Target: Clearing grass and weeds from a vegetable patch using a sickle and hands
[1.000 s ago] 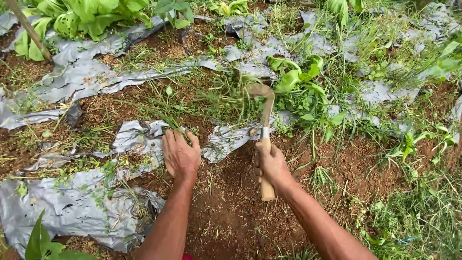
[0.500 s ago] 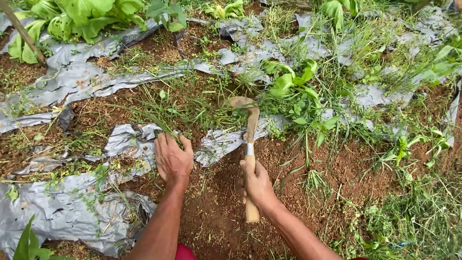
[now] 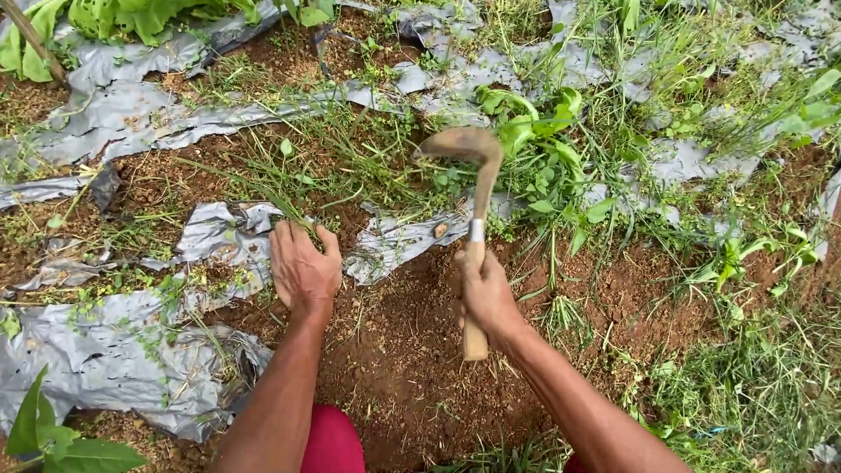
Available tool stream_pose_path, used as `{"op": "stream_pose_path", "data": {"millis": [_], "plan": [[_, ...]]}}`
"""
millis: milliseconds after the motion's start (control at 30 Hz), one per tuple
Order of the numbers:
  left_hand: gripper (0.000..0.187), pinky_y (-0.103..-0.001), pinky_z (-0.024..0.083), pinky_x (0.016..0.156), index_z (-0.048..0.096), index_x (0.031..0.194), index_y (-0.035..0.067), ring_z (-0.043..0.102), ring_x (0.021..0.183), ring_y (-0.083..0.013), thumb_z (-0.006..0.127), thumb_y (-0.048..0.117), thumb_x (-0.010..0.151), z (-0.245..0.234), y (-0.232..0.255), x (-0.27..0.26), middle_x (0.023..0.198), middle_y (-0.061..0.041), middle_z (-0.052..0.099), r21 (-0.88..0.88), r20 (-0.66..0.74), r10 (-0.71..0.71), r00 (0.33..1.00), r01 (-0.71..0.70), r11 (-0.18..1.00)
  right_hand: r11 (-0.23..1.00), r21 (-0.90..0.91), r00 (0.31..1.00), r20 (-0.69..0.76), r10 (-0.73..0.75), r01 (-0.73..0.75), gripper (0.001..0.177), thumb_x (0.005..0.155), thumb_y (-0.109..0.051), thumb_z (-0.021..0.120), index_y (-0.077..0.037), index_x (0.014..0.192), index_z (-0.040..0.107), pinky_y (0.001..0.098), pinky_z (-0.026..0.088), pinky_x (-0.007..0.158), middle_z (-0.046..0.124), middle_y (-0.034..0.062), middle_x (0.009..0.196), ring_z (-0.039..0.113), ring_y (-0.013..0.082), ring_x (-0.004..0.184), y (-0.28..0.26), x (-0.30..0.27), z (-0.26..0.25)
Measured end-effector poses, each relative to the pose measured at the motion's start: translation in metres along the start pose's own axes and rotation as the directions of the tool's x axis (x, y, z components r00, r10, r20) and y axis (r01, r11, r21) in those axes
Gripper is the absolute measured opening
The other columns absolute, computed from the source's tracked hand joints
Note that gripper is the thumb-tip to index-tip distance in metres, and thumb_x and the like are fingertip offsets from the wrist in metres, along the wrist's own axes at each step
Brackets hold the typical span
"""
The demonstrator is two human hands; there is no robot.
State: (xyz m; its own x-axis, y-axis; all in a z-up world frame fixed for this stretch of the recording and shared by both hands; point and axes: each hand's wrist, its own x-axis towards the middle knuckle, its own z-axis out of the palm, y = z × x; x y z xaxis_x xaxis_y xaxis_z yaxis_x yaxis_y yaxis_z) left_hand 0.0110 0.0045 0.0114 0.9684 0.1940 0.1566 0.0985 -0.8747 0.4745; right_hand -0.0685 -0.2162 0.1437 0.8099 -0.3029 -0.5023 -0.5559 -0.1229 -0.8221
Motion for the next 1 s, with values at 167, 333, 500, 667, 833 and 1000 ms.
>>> {"op": "stream_pose_path", "data": {"millis": [167,333,500,667,833,1000], "plan": [[0.046,-0.043,0.056,0.091,0.071,0.115,0.001,0.072,0.107,-0.0318,0.046,0.038,0.108,0.008,-0.003,-0.007,0.117,-0.022,0.071,0.034,-0.002,-0.011,1.0,0.011,0.999,0.994,-0.108,0.999,0.026,0.037,-0.034,0.03,0.109,-0.026,0.044,0.003,0.111,0.05,0.0287,0.051,0.029,0.057,0.0099,0.063,0.054,0.0158,0.038,-0.016,-0.008,-0.014],[0.048,-0.045,0.056,0.095,0.071,0.117,-0.001,0.072,0.112,-0.0341,0.045,0.039,0.109,0.007,-0.001,-0.003,0.121,-0.025,0.072,0.024,-0.023,-0.001,1.0,0.002,1.0,0.969,-0.22,0.972,0.181,0.153,-0.112,0.035,0.11,-0.031,0.041,0.002,0.112,0.052,0.0318,0.056,0.033,0.059,0.0105,0.064,0.058,0.0178,0.041,-0.001,-0.009,-0.015],[0.031,-0.039,0.055,0.08,0.069,0.103,0.006,0.068,0.092,-0.0264,0.051,0.032,0.103,0.011,-0.01,-0.004,0.102,-0.014,0.068,0.026,-0.096,0.064,0.993,-0.062,0.998,0.991,-0.094,0.994,-0.058,-0.098,0.092,0.032,0.11,-0.028,0.04,0.003,0.11,0.047,0.0272,0.049,0.03,0.054,0.0092,0.061,0.053,0.0156,0.038,-0.013,0.003,-0.01],[0.03,-0.037,0.055,0.078,0.068,0.1,0.008,0.068,0.089,-0.0246,0.051,0.033,0.103,0.008,-0.004,0.0,0.099,-0.012,0.067,0.027,-0.089,0.056,0.995,-0.053,0.998,0.966,-0.255,0.993,0.092,0.068,-0.043,0.038,0.108,-0.029,0.043,0.007,0.116,0.053,0.0301,0.056,0.032,0.062,0.0142,0.064,0.059,0.018,0.04,0.01,-0.023,0.002],[0.072,-0.049,0.026,0.125,0.054,0.145,-0.004,0.042,0.149,-0.0407,0.028,0.051,0.107,0.059,-0.034,0.005,0.157,-0.029,0.045,0.054,0.168,-0.108,0.98,0.1,0.993,0.997,-0.03,0.987,-0.143,-0.078,0.074,0.035,0.103,-0.043,0.045,-0.01,0.112,0.053,0.0287,0.053,0.03,0.062,0.0059,0.07,0.056,0.0151,0.041,0.084,-0.023,0.006],[0.068,-0.052,0.035,0.121,0.058,0.141,-0.005,0.049,0.143,-0.0445,0.033,0.049,0.108,0.058,-0.033,0.0,0.152,-0.032,0.051,0.033,0.1,-0.062,0.993,0.059,0.998,0.99,0.02,0.979,-0.152,-0.138,0.142,0.016,0.096,-0.024,0.06,-0.01,0.097,0.051,0.0316,0.046,0.035,0.058,0.0037,0.067,0.046,0.013,0.044,0.184,-0.043,-0.009]]}}
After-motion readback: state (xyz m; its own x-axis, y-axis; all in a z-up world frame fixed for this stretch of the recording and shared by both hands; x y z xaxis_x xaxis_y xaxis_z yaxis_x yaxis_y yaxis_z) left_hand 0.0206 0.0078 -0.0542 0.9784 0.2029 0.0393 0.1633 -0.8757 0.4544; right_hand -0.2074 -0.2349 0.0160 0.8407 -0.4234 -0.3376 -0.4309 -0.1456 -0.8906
